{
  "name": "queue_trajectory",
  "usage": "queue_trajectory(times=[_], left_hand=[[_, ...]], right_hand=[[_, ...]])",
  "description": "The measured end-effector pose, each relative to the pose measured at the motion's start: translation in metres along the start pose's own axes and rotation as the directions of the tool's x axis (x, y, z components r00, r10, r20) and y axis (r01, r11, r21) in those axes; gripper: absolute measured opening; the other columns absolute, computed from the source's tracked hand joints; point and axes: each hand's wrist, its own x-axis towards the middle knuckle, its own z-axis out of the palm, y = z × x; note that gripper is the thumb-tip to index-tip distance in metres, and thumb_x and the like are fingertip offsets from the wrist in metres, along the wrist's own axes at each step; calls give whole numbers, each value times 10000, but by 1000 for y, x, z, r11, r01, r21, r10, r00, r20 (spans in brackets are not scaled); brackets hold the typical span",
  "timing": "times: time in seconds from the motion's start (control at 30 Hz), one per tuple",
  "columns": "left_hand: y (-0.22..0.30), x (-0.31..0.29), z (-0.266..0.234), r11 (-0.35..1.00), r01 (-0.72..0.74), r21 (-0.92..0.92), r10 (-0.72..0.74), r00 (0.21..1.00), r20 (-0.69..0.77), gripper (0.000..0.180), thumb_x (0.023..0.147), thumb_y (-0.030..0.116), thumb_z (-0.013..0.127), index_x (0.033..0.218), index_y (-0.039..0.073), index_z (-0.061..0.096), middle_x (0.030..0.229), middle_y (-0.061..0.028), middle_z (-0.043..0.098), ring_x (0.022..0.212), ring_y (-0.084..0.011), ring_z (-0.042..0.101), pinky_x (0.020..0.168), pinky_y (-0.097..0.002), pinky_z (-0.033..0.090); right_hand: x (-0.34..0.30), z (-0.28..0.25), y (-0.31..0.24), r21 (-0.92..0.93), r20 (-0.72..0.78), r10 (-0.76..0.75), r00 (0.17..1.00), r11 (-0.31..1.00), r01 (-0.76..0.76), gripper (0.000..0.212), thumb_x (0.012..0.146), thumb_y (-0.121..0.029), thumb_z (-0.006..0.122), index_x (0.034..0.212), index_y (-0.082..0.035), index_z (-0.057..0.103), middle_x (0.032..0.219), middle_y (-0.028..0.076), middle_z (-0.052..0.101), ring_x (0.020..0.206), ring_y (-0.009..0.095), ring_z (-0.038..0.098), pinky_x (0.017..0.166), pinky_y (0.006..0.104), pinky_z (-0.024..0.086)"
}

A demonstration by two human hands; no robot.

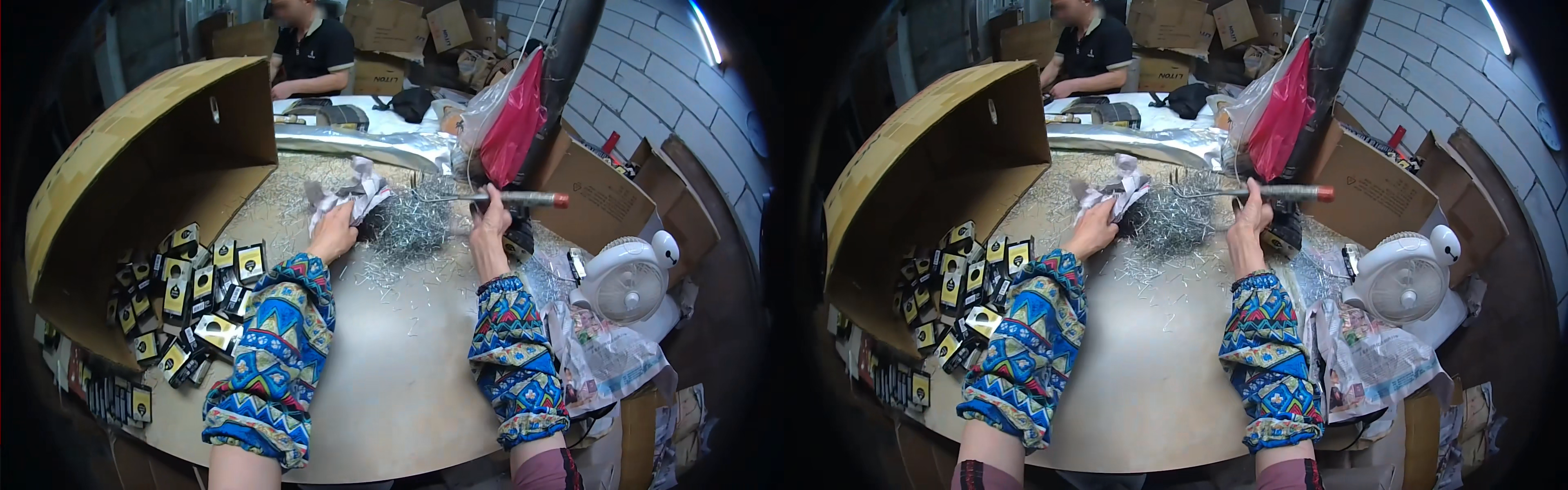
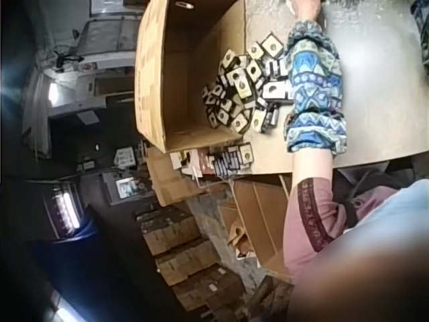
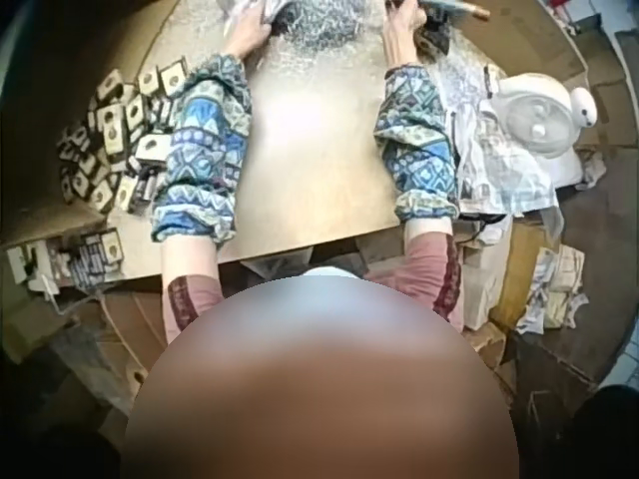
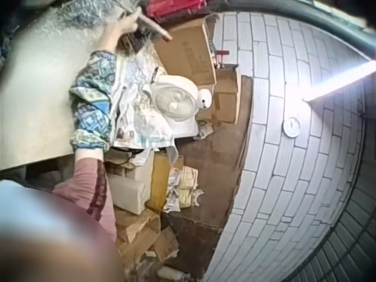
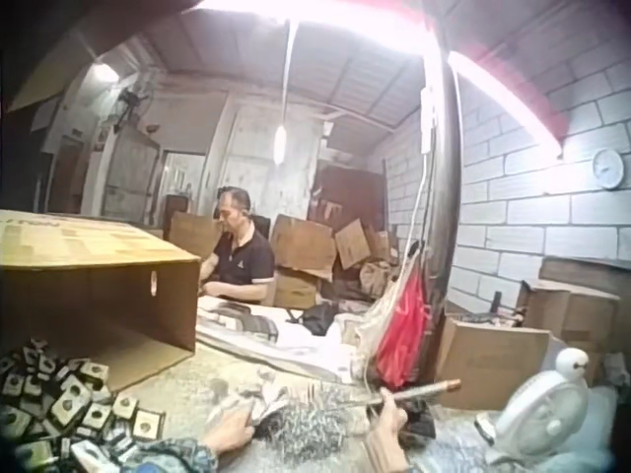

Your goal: Organizing small product boxes on a workbench and then packing them into a larger shipping container.

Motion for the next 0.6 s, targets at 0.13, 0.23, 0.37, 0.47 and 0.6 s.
queue_trajectory(times=[0.13, 0.23, 0.37, 0.47, 0.6], left_hand=[[5, -20, -40, 988, -10, 155, -8, 993, 116, 508, 822, 131, 542, 1325, 62, 570, 960, -242, 693, 908, -402, 676, 866, -481, 521], [1, -44, -59, 999, 34, -15, -27, 939, 344, 625, 788, 261, 638, 1338, -15, 532, 979, -304, 672, 957, -437, 668, 858, -467, 534], [24, -85, -42, 989, -56, 134, 50, 998, 45, 615, 794, 350, 648, 1265, -35, 556, 1024, -313, 654, 968, -474, 648, 887, -490, 520], [29, -100, -70, 974, 127, 186, -153, 979, 135, 438, 828, 311, 612, 1097, -33, 592, 1002, -306, 655, 976, -479, 633, 883, -531, 500], [27, -119, -108, 963, 222, -150, -238, 966, -98, 316, 833, 280, 623, 925, -22, 640, 926, -267, 680, 845, -440, 663, 760, -488, 521]], right_hand=[[-54, 25, -34, -100, 416, -486, 769, 816, 569, 403, 877, -130, 708, 1225, 41, 597, 830, 59, 685, 733, 125, 652, 729, 260, 527], [-116, 54, -79, 21, 522, -528, 670, 794, 608, 395, 922, -148, 674, 1249, 56, 589, 615, -9, 576, 529, 71, 557, 642, 257, 526], [-151, 67, -80, -24, 594, -601, 535, 651, 759, 275, 974, -184, 651, 1130, 42, 648, 593, -23, 535, 453, 40, 463, 442, 216, 432], [-186, 85, -101, 181, 558, -552, 619, 809, 558, 252, 946, -176, 700, 1082, 37, 688, 600, -32, 561, 466, 42, 509, 429, 199, 389], [-201, 81, -148, 429, 573, -600, 558, 800, 419, 246, 958, -198, 675, 1093, 7, 647, 539, -33, 506, 417, 67, 488, 401, 231, 432]])
